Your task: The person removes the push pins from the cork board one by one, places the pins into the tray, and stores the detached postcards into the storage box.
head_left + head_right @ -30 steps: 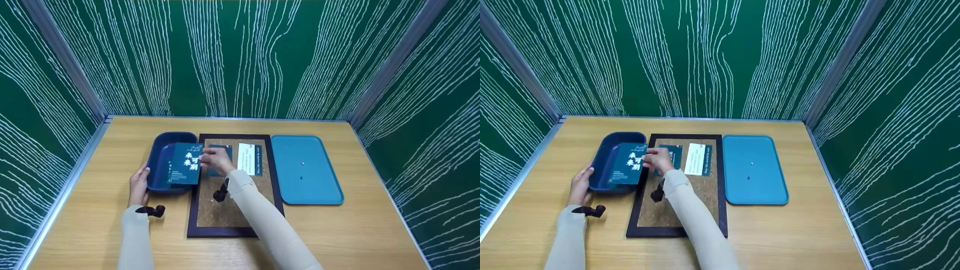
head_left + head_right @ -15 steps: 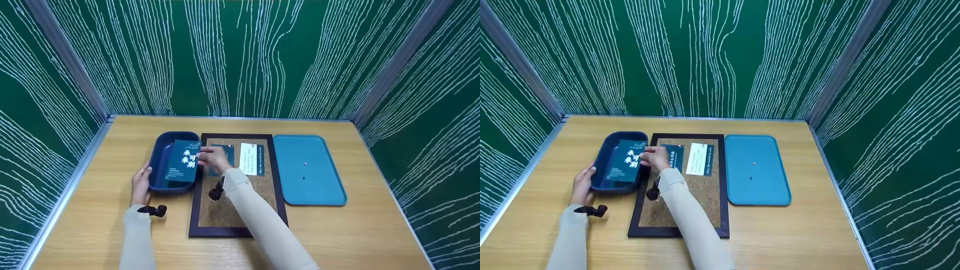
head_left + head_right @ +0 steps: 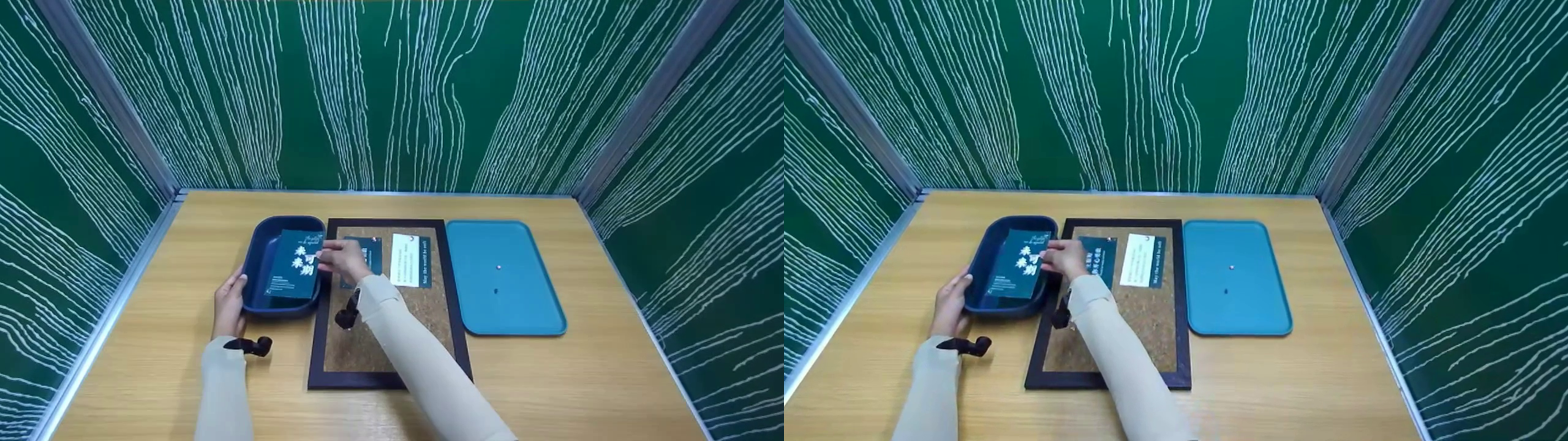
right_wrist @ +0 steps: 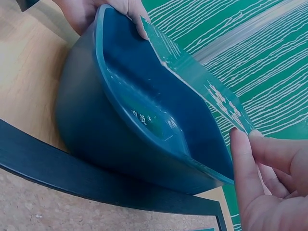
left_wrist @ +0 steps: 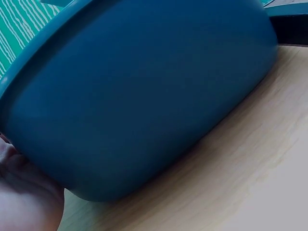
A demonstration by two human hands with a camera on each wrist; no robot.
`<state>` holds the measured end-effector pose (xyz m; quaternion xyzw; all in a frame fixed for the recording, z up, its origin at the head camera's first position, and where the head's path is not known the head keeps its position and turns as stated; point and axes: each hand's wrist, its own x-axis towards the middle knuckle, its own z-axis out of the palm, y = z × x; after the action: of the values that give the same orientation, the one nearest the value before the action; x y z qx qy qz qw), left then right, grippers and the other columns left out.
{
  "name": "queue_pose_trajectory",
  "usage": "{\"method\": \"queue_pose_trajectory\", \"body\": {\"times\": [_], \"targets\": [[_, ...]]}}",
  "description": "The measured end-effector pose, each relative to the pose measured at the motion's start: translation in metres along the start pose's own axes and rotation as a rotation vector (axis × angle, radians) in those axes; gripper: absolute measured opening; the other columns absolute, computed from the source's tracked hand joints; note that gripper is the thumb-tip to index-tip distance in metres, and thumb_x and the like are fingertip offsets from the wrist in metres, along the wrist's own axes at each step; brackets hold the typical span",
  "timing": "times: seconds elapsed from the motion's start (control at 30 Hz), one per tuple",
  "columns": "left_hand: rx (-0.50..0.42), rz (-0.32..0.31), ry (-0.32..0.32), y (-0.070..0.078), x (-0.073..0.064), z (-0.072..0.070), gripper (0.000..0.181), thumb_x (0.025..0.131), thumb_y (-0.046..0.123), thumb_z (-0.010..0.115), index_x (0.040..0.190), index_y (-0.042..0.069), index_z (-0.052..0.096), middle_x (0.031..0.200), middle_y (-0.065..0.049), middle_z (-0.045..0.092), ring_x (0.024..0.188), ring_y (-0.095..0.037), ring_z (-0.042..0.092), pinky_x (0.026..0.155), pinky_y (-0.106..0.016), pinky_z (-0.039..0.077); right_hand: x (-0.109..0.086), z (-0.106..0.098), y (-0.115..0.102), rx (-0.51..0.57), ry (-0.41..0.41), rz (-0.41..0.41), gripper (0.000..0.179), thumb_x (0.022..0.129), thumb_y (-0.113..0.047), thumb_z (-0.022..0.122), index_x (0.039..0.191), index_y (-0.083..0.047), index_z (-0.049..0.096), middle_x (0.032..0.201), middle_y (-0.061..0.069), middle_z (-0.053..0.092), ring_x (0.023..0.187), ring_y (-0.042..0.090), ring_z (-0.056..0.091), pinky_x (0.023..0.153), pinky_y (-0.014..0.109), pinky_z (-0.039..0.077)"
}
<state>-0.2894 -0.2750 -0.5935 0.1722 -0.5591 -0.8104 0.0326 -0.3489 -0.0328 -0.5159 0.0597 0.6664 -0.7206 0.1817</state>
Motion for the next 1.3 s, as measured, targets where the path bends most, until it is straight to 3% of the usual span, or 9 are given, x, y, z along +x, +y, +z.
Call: {"method": "queue_pose_trajectory", "body": {"times": [0.17,0.33,0.77,1.03,1.3], "targets": [[-0.01,-0.022,0.006,0.002,0.0,0.0,0.048,0.103,0.019,0.042,0.15,0.011,0.034,0.16,0.001,0.022,0.145,-0.014,0.026,0.114,-0.029,0.033,0.002,0.005,0.001,-0.016,0.008,-0.004,0.04,0.086,0.002,0.067,0.126,0.0,0.062,0.111,0.015,0.069,0.091,0.02,0.071,0.073,0.025,0.059],[0.005,-0.021,0.018,0.002,0.0,0.0,0.048,0.103,0.019,0.043,0.149,0.013,0.034,0.161,0.002,0.019,0.146,-0.014,0.022,0.117,-0.031,0.028,0.002,0.009,0.001,-0.009,0.012,-0.006,0.038,0.086,0.003,0.067,0.124,0.002,0.062,0.112,0.017,0.069,0.088,0.02,0.071,0.072,0.025,0.06],[0.038,-0.033,0.025,0.001,0.001,0.002,0.049,0.103,0.023,0.045,0.15,0.015,0.034,0.161,0.003,0.018,0.147,-0.015,0.022,0.117,-0.033,0.029,0.002,0.014,-0.002,-0.035,0.052,0.014,0.036,0.087,-0.001,0.068,0.123,-0.004,0.064,0.108,0.012,0.069,0.082,0.018,0.071,0.069,0.024,0.059],[0.02,-0.004,0.012,0.0,0.0,0.0,0.049,0.103,0.021,0.043,0.15,0.011,0.033,0.16,-0.001,0.023,0.142,-0.018,0.031,0.114,-0.034,0.035,-0.001,0.018,-0.002,-0.028,0.019,-0.01,0.038,0.087,0.002,0.066,0.125,0.002,0.062,0.112,0.018,0.069,0.093,0.023,0.071,0.071,0.026,0.06],[0.014,-0.017,0.022,0.001,-0.001,0.0,0.048,0.103,0.019,0.042,0.15,0.011,0.033,0.161,0.0,0.021,0.146,-0.014,0.024,0.118,-0.032,0.028,0.001,0.019,-0.002,-0.024,0.035,-0.007,0.038,0.087,0.002,0.066,0.125,0.001,0.062,0.112,0.017,0.068,0.093,0.023,0.071,0.07,0.025,0.06]]}}
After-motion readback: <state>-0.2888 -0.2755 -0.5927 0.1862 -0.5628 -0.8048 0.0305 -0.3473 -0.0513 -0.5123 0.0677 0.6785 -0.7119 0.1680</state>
